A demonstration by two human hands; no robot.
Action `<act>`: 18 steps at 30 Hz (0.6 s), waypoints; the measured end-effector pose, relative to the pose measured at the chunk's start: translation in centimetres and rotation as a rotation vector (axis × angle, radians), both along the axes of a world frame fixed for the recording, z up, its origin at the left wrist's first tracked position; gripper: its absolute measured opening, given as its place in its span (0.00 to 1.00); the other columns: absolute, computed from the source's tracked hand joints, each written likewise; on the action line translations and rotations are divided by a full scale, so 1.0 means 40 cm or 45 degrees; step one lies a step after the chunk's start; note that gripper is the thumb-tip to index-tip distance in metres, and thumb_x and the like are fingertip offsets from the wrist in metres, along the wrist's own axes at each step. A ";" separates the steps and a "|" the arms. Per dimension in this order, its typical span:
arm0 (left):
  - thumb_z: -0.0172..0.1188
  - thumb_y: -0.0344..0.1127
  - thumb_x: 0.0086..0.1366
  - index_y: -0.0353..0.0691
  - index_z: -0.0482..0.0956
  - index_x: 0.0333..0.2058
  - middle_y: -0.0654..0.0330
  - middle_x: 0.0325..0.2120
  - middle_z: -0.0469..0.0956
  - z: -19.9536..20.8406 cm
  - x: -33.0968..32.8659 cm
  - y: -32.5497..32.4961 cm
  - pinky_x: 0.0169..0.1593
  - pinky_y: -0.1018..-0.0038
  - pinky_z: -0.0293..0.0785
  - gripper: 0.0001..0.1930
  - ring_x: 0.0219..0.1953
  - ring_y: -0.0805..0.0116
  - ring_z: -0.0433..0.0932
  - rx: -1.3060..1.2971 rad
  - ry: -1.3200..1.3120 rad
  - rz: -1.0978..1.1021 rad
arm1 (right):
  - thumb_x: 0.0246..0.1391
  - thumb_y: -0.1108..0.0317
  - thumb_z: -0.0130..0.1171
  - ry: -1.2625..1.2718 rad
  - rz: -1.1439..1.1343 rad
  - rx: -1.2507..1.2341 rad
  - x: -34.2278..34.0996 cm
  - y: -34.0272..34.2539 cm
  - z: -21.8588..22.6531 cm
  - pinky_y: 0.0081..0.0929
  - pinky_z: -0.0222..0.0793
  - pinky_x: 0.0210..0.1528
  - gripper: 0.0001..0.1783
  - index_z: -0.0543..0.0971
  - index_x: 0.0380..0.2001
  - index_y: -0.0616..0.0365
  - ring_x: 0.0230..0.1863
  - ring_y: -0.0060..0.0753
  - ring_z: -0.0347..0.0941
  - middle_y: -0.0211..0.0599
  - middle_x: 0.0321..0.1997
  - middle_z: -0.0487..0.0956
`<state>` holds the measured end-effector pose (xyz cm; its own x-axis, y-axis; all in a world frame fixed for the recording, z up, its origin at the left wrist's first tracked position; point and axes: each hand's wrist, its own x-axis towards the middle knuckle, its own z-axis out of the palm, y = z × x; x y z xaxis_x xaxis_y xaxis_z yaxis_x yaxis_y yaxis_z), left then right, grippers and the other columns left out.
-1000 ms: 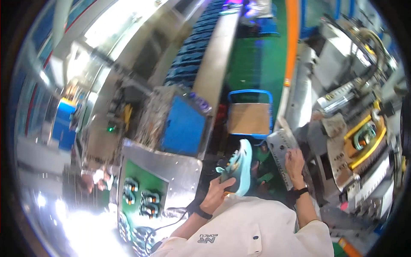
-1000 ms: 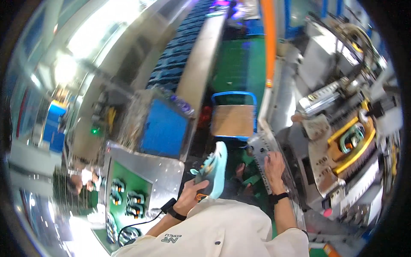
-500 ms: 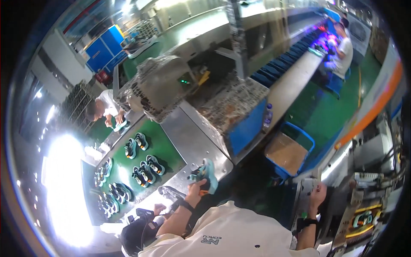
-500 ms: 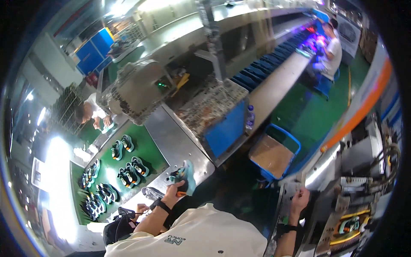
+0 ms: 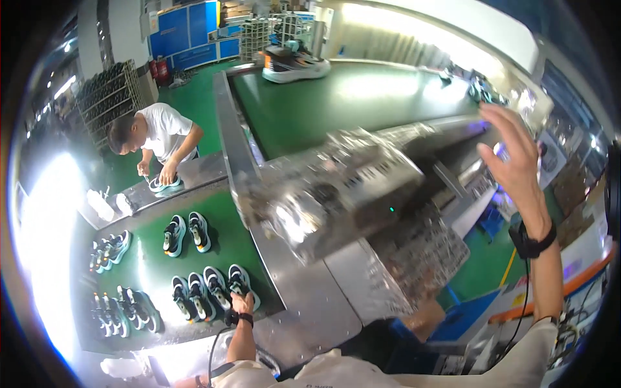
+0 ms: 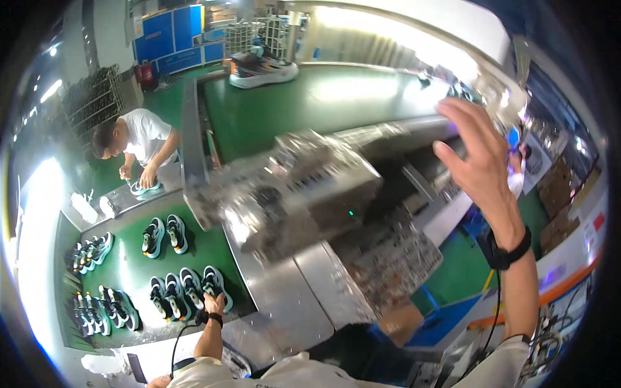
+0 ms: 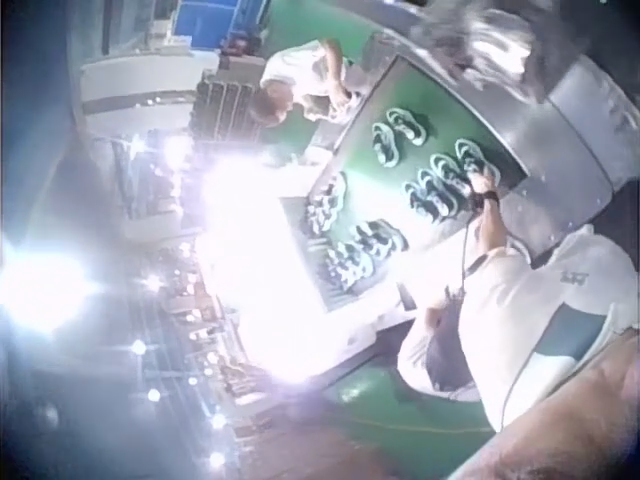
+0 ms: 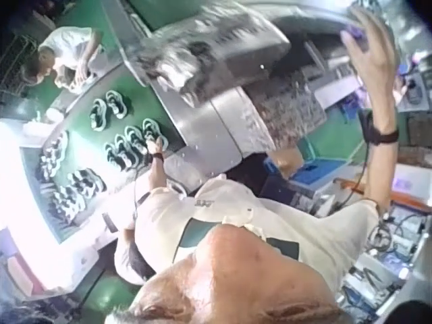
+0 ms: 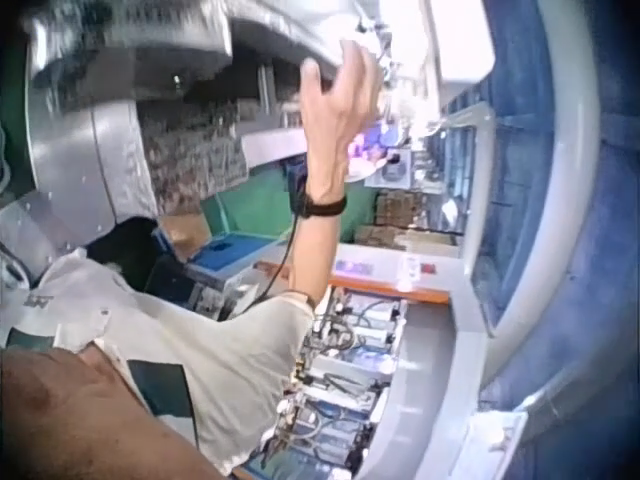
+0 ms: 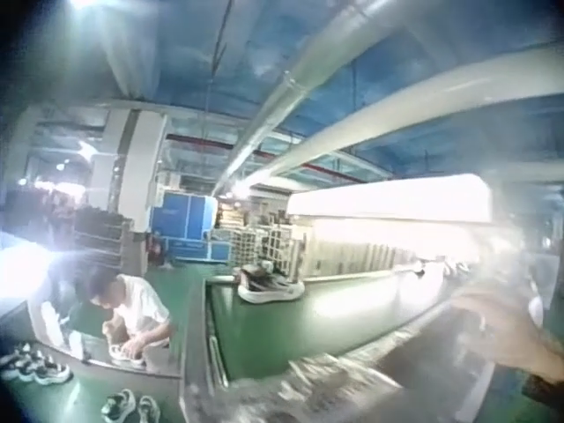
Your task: Operating shoe-lasting and pressing machinery on a production line.
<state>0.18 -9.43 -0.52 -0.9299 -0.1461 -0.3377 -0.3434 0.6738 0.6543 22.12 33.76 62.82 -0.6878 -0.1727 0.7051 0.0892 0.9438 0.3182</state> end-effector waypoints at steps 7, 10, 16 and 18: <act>0.65 0.40 0.57 0.42 0.60 0.62 0.42 0.49 0.75 0.065 -0.004 0.051 0.48 0.52 0.73 0.36 0.45 0.37 0.77 0.019 0.207 0.020 | 0.38 0.74 0.69 -0.471 0.198 0.742 -0.736 -0.104 0.024 0.50 0.55 0.72 0.41 0.69 0.61 0.53 0.71 0.46 0.56 0.36 0.68 0.65; 0.67 0.40 0.56 0.44 0.61 0.62 0.43 0.48 0.76 0.035 -0.009 0.074 0.45 0.52 0.74 0.37 0.43 0.38 0.79 -0.006 0.240 0.110 | 0.39 0.72 0.70 -0.525 0.203 0.789 -0.934 -0.122 -0.023 0.52 0.47 0.74 0.43 0.67 0.62 0.52 0.73 0.44 0.52 0.35 0.70 0.63; 0.66 0.32 0.55 0.44 0.64 0.62 0.45 0.46 0.78 -0.024 0.022 0.054 0.48 0.56 0.74 0.35 0.45 0.41 0.78 0.097 0.324 0.228 | 0.48 0.63 0.67 -0.484 0.132 1.007 -1.182 -0.082 -0.125 0.49 0.45 0.74 0.36 0.68 0.62 0.51 0.72 0.40 0.54 0.36 0.67 0.67; 0.65 0.31 0.55 0.44 0.65 0.62 0.46 0.48 0.77 -0.025 0.013 0.061 0.50 0.58 0.73 0.34 0.47 0.44 0.77 0.210 0.374 0.236 | 0.51 0.59 0.65 -0.563 -0.055 1.036 -1.191 -0.057 -0.123 0.50 0.45 0.74 0.33 0.69 0.60 0.52 0.71 0.39 0.56 0.35 0.62 0.70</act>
<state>0.69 -6.99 -1.52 -0.9533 -0.2869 -0.0939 -0.2314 0.4949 0.8376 -25.51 31.48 57.88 -0.8827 -0.4673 0.0496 -0.1686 0.4134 0.8948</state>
